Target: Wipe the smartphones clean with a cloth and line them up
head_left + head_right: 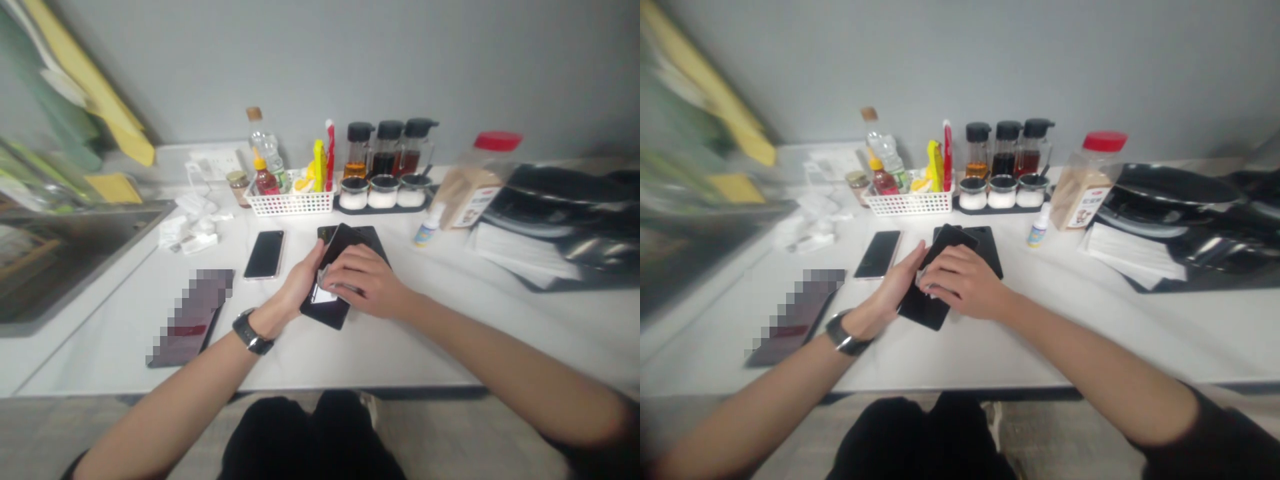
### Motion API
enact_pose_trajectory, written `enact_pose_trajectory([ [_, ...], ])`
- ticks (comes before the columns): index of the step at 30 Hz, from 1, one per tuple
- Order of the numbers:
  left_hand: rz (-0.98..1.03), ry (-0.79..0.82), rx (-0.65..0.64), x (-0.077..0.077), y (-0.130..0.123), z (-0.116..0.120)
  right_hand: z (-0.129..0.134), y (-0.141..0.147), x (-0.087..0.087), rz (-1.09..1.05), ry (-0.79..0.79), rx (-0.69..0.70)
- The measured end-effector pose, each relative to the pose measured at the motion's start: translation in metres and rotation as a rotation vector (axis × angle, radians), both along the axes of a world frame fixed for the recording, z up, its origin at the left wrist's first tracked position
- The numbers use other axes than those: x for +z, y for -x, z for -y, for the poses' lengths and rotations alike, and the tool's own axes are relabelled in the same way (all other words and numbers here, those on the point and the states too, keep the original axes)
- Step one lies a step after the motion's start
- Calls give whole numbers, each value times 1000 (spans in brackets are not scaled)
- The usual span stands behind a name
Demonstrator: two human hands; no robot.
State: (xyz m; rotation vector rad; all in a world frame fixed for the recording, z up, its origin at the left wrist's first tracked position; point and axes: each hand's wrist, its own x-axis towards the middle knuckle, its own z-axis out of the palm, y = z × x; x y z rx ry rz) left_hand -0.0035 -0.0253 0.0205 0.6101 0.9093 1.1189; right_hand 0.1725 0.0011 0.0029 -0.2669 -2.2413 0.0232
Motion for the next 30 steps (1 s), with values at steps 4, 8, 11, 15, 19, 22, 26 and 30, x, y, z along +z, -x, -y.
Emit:
enact_pose_trajectory([
  [4,10,-54,89,0,5,-4,-7,-9,5,12,65,-15],
  [8,-10,14,-129,5,3,2,-25,-25,10,-211,239,-264],
  [11,-16,-12,-223,6,0,7,-31,-29,10,-310,232,-292],
  [15,78,6,-226,1,-1,4,-33,-28,6,-304,155,-296],
  [19,239,46,-59,-5,1,-5,-23,-16,-2,-115,81,-164],
  [22,230,30,49,-3,5,-8,-11,-6,-7,41,8,-1],
  [26,207,5,63,1,7,-6,-16,-12,-6,101,-38,-15],
  [30,207,77,-26,-1,3,-6,-31,-27,1,76,96,-250],
])
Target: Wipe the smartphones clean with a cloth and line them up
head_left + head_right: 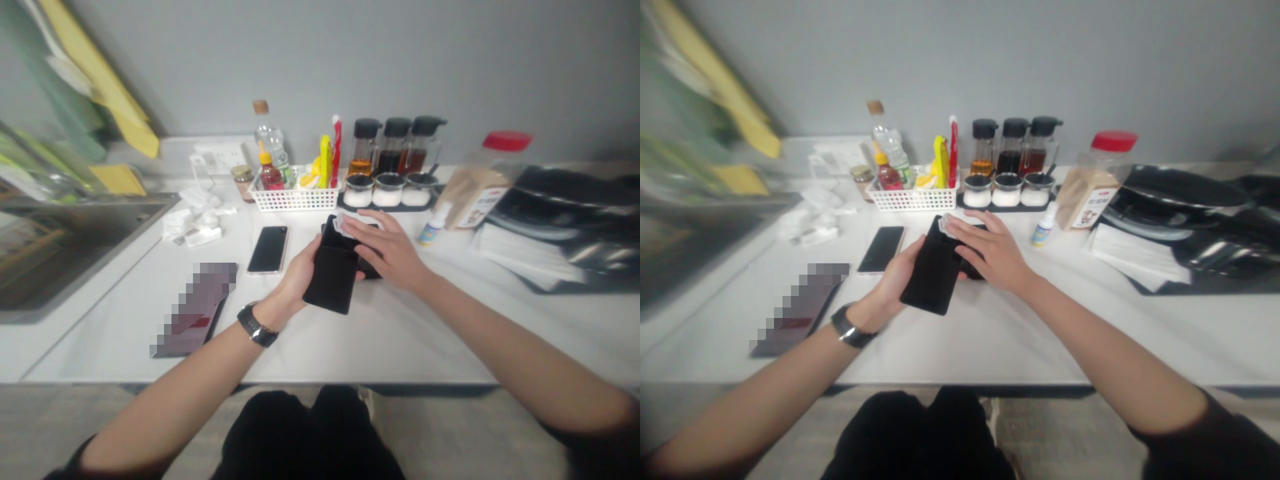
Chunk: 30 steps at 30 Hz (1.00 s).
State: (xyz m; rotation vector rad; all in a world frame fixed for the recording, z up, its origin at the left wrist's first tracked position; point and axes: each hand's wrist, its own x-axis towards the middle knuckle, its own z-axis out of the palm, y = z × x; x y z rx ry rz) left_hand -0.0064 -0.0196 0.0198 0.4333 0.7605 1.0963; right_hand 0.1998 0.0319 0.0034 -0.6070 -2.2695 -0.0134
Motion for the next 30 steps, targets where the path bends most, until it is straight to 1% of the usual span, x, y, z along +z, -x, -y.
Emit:
enact_pose_trajectory([
  [1,7,10,16,-1,-1,-1,1,0,0,15,21,-2],
  [2,13,18,61,-2,-1,-1,3,2,0,38,27,31],
  [4,16,16,150,-2,1,-3,13,9,-1,100,5,176],
  [6,14,-13,161,0,3,-4,22,16,-4,143,-48,316],
  [7,13,-25,145,2,4,-4,24,18,-4,149,-77,340],
  [8,14,-34,143,4,5,-4,24,17,-4,148,-101,323],
  [9,17,-38,156,6,5,-3,22,15,-4,143,-114,266],
  [11,7,-23,160,9,3,-2,14,9,-2,134,-102,87],
  [12,-2,-9,123,10,1,0,10,5,-1,132,-82,0],
  [13,-14,7,60,10,-1,1,6,3,0,128,-60,-68],
  [14,-27,23,-2,9,-3,2,4,2,0,126,-39,-107],
  [15,-34,33,-33,9,-4,2,4,2,0,127,-25,-113],
  [16,-28,33,-22,8,-4,2,5,3,0,134,-17,-83],
  [17,-14,27,17,7,-4,2,8,5,-1,146,-17,-23],
  [19,25,9,114,5,-1,-1,16,11,-2,180,-36,145],
  [20,43,0,140,5,1,-2,20,13,-3,190,-56,227],
  [21,56,-9,143,5,3,-3,22,14,-3,188,-82,292],
  [22,63,-17,142,6,5,-4,23,14,-3,170,-110,326],
  [23,67,-28,154,7,6,-5,22,12,-3,142,-132,321],
  [24,69,-41,175,8,6,-5,20,10,-2,111,-143,277],
  [26,54,-45,172,10,4,-3,12,4,0,68,-120,112],
  [28,26,-17,88,11,-1,1,6,0,1,63,-68,-39],
  [29,16,0,38,11,-4,3,5,0,1,71,-44,-76],
  [30,6,16,8,11,-6,4,5,1,1,83,-29,-80],
])
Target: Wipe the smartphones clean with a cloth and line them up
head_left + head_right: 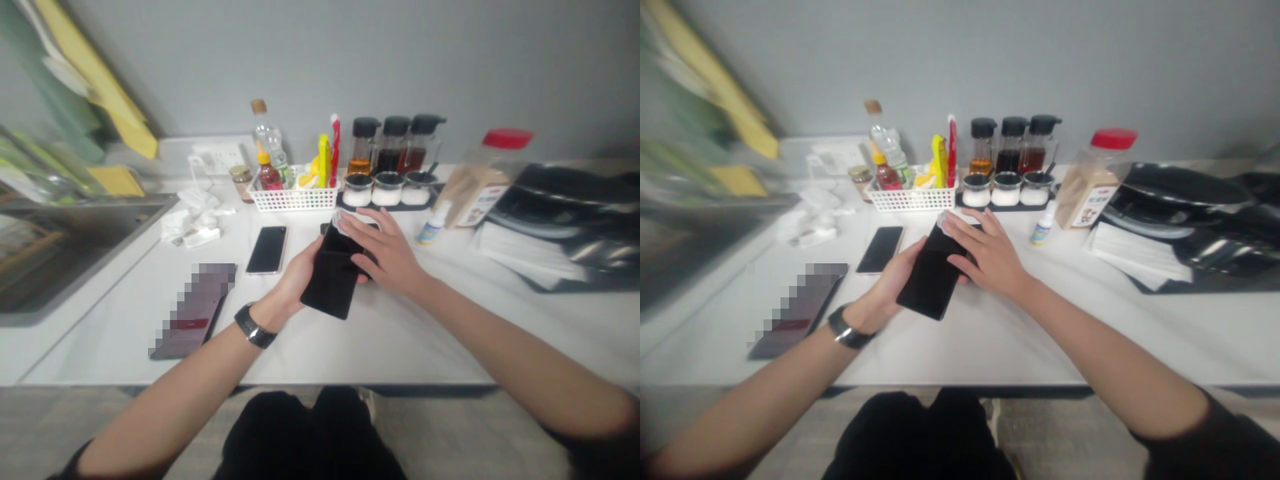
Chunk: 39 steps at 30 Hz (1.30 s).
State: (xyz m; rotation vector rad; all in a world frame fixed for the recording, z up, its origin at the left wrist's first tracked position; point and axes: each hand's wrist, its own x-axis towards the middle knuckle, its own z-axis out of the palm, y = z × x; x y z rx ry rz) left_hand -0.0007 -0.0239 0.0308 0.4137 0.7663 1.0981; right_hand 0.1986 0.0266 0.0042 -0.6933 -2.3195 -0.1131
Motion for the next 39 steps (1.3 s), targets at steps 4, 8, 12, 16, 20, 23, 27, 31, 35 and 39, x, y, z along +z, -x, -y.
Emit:
enact_pose_trajectory([
  [4,-5,11,64,-1,3,-1,11,10,-2,95,-22,237],
  [8,48,-51,121,1,13,-7,14,8,0,85,-100,376],
  [12,11,-48,84,1,8,-4,3,-1,2,-22,-43,88],
  [16,-32,-26,73,-2,2,-1,6,6,-1,32,7,143],
  [20,8,-52,107,-2,9,-5,15,12,-2,90,-75,438],
  [23,32,-77,130,1,11,-5,10,4,1,7,-85,314],
  [27,10,-17,9,-1,4,-2,3,-1,2,-48,15,31],
  [31,-15,4,85,-6,3,-2,14,12,0,57,-4,279],
  [35,28,-105,149,-3,11,-7,21,13,1,48,-116,468],
  [39,46,-84,141,2,9,-6,7,-1,4,-63,-102,180],
])
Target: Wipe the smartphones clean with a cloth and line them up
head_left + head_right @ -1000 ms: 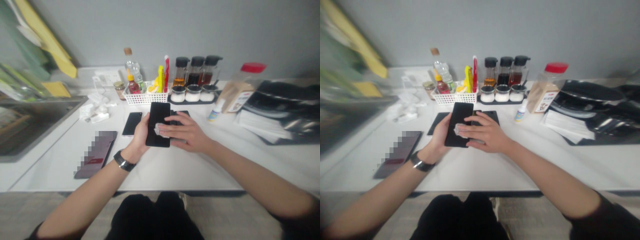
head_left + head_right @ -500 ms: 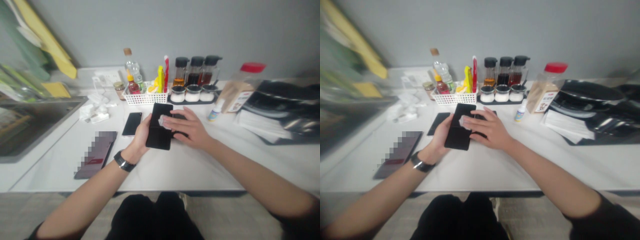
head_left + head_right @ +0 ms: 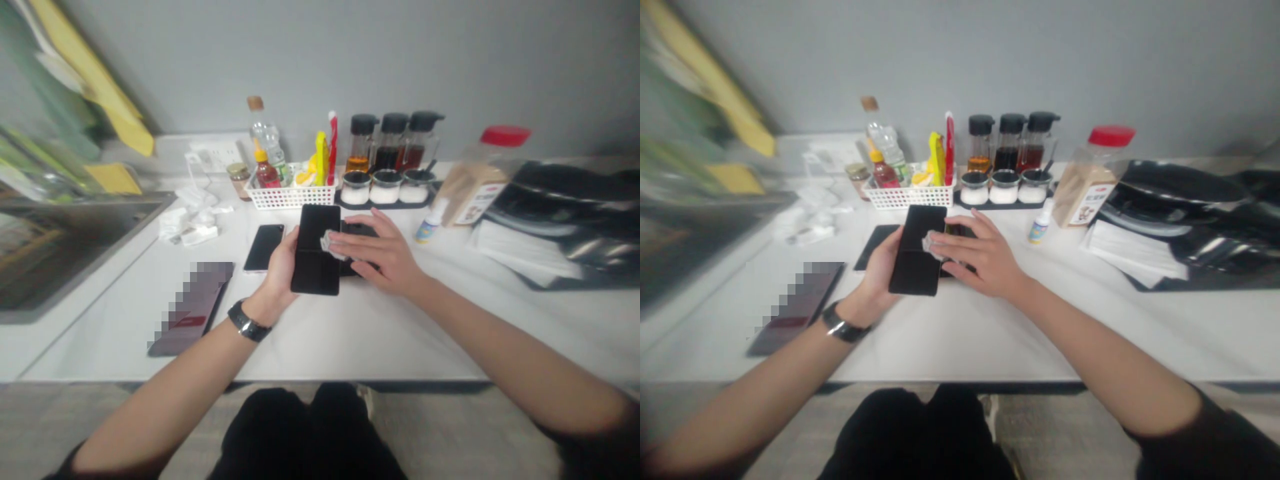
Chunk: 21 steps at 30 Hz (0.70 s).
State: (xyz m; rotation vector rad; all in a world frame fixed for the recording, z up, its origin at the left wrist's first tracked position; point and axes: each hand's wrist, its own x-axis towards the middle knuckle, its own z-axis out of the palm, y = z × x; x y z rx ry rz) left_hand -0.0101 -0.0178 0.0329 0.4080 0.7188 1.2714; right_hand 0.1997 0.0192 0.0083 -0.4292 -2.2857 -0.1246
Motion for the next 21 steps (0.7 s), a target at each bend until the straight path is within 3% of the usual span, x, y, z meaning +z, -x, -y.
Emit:
enact_pose_trajectory([
  [2,-18,47,-37,0,-4,2,-4,-2,0,-9,66,-135],
  [4,-34,71,-41,-2,-7,3,-3,3,-2,34,114,-134],
  [8,-29,42,-16,-5,-4,1,7,12,-5,138,56,192],
  [10,-9,14,-8,-3,0,0,8,10,-3,108,5,235],
  [14,11,23,-40,0,-2,2,-1,-1,2,-15,55,-82],
  [16,-8,46,-81,-1,-5,4,-2,0,2,-1,106,-155],
  [18,-22,63,-57,-4,-7,4,2,7,-1,59,116,-62],
  [21,-34,41,16,-6,-5,1,11,16,-5,137,54,223],
])
